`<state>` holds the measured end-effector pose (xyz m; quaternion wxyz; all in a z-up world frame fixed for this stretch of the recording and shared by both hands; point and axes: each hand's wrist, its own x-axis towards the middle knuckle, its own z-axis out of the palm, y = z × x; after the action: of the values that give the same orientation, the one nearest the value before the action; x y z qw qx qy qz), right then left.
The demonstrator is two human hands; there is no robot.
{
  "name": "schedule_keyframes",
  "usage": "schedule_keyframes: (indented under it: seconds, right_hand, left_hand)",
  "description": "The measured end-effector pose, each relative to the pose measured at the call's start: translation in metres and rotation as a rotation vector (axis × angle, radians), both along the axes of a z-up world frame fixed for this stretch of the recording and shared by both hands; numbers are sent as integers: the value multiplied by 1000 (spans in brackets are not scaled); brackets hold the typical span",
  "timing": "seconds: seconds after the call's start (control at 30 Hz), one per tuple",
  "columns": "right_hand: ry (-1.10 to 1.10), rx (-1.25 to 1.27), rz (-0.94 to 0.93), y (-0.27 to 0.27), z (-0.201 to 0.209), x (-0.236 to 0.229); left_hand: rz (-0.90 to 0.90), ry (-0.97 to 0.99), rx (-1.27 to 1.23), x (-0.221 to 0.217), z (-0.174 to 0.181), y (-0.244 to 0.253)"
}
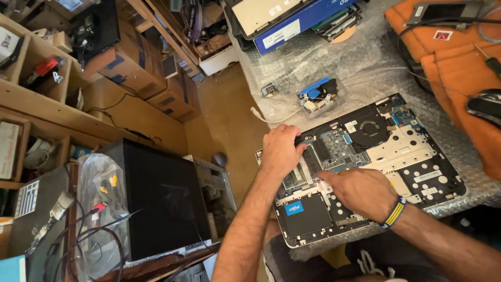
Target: Removing RAM modules from a laptop motherboard and inspecting the components in a workshop environment.
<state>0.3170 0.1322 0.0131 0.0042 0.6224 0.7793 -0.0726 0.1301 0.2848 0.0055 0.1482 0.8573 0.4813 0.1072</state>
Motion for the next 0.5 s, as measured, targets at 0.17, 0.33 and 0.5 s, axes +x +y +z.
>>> schedule_keyframes:
  seconds: [0.17,0.33,0.5]
  right_hand:
    - [48,-80,-22,1,12,-4]
    - [22,-76,-45,0,12,-8]
    - [39,-117,-37,2,11,-8]
  left_hand:
    - [24,60,-61,4,10,5]
    - [62,115,-96,11,21,5]
    - [51,147,-159,15,39,0]
